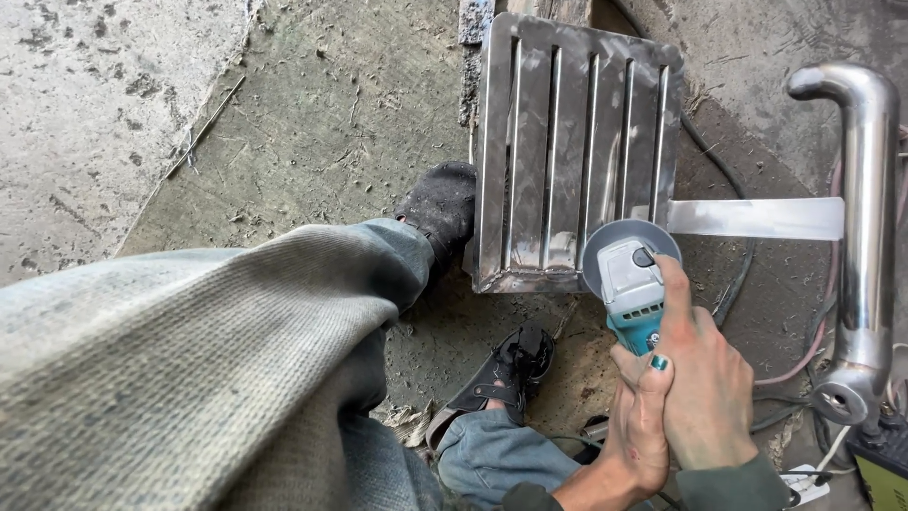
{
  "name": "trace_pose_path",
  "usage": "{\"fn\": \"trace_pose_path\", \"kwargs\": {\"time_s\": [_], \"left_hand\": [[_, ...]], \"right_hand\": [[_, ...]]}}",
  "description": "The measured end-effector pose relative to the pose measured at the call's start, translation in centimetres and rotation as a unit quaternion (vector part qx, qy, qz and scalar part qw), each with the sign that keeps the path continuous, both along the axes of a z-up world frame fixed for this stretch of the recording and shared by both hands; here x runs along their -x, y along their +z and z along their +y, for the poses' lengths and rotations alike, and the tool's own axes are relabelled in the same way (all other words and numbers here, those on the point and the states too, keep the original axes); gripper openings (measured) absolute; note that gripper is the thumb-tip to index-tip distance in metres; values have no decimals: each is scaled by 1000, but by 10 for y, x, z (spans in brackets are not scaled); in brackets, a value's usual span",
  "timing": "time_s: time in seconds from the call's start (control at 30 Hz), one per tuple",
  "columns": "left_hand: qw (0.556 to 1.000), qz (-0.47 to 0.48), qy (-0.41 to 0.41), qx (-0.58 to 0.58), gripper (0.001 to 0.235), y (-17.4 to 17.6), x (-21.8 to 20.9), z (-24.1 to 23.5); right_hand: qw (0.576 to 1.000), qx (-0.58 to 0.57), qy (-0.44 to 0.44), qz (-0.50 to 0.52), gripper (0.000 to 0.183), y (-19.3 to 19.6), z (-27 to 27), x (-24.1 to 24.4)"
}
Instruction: Grinding the surface of a welded metal grate using a handheld angle grinder to smooth the welds and finish the surface.
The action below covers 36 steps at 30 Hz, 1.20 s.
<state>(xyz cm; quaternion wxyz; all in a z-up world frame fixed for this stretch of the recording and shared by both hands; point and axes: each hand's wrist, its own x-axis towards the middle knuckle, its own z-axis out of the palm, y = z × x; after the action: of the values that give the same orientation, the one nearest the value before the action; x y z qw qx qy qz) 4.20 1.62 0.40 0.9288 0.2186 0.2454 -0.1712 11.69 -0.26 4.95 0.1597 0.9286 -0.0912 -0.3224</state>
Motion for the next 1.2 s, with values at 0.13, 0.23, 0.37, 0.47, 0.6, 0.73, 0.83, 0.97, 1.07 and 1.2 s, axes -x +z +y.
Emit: {"fn": "trace_pose_path", "kwargs": {"time_s": [0.13,0.23,0.37,0.47,0.6,0.73,0.83,0.97,1.07,1.2], "left_hand": [[1000,6,11,9,61,-3,0,-2],[1000,7,16,19,60,-4,0,-5],[999,37,-6,30,57,-10,5,-9],[994,16,37,97,56,-9,5,-11],[991,10,49,124,56,-14,5,-13],[989,30,34,138,57,-16,6,-13],[989,35,24,142,58,-21,9,-20],[987,22,32,158,57,-24,10,-21],[986,18,28,163,57,-23,10,-23],[986,21,27,164,58,-26,13,-22]], "right_hand": [[999,27,4,18,103,0,5,-3],[999,30,13,7,102,-2,1,-1],[999,27,34,1,105,-6,0,4],[999,37,39,-4,105,-5,0,4],[999,31,42,-12,103,-6,2,5],[998,29,61,-19,105,-10,-5,7],[998,19,58,-23,104,-9,-5,8],[996,14,76,-37,105,-12,-9,10],[997,16,60,-35,104,-8,-8,9],[996,1,82,-47,105,-13,-12,13]]}}
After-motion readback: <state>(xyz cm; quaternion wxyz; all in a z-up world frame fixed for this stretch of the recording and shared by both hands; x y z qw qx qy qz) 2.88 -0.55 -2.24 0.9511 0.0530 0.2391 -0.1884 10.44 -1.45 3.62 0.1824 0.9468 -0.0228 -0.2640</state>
